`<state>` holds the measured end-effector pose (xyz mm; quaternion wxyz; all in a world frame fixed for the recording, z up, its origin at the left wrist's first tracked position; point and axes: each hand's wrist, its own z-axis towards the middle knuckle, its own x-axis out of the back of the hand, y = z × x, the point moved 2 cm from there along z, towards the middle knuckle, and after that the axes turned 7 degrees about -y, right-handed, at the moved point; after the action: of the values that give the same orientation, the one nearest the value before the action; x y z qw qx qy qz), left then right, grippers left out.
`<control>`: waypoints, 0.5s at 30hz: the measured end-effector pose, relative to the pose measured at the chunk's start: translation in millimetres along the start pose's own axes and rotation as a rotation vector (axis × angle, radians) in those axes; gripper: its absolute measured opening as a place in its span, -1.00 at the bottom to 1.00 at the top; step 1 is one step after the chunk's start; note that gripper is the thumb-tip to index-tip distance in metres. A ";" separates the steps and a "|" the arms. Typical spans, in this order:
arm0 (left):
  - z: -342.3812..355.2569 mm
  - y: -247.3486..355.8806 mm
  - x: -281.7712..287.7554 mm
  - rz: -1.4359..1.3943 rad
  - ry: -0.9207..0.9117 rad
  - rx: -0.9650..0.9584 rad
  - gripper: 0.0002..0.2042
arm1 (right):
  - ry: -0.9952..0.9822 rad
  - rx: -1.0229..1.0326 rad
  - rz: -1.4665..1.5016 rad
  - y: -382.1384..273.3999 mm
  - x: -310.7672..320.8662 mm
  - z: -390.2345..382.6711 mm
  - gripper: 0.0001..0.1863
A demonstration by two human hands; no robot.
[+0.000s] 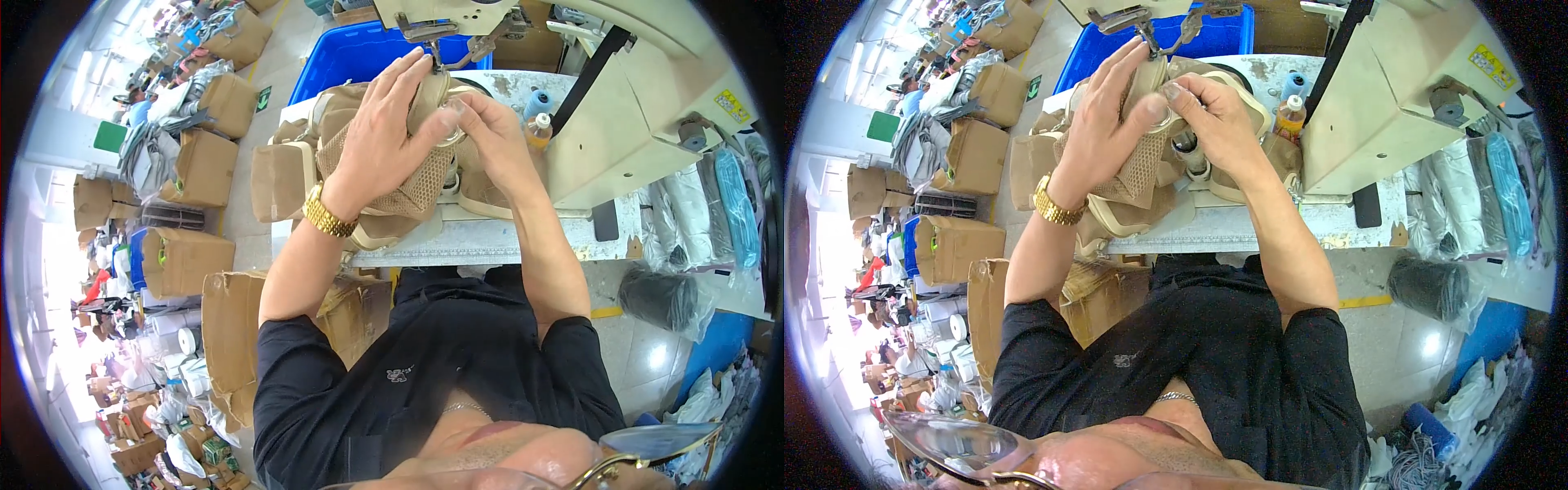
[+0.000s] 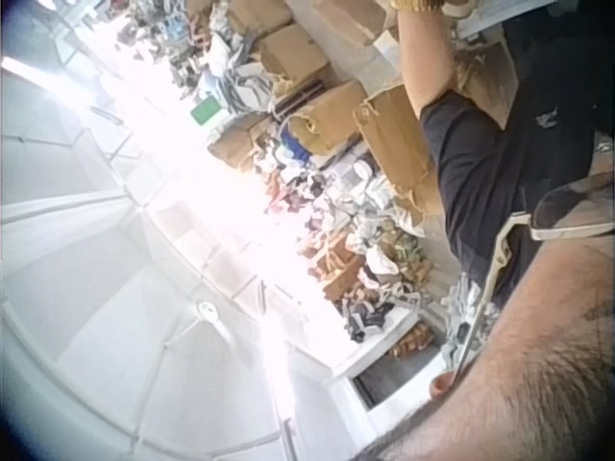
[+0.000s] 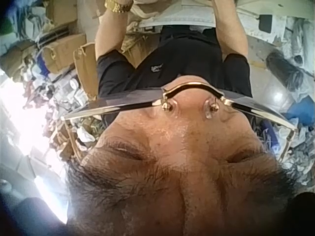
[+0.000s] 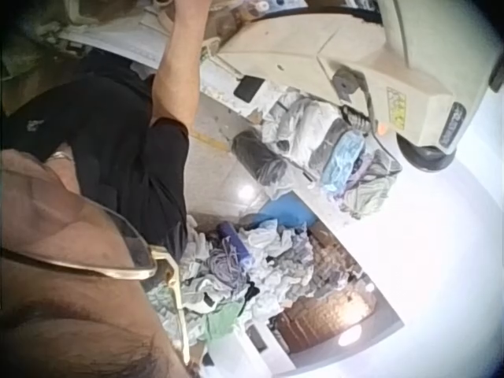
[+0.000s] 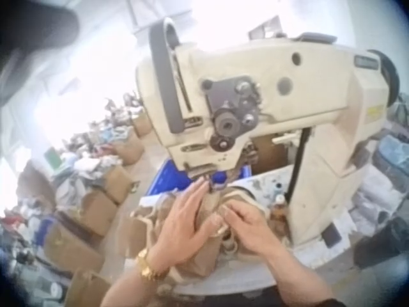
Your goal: Sew and bind the edges of mesh fabric components using an industrial sewing machine.
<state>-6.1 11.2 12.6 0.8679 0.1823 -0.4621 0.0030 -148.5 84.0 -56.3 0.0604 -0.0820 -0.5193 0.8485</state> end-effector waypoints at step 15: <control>-0.3 5.2 -10.8 0.002 0.011 0.083 -0.24 | 0.151 -0.023 0.105 4.3 3.1 12.2 -0.73</control>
<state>-12.9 17.9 5.4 0.8621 0.2179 -0.4568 0.0241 -154.0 72.0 -54.9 0.0541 -0.1736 -0.5179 0.8359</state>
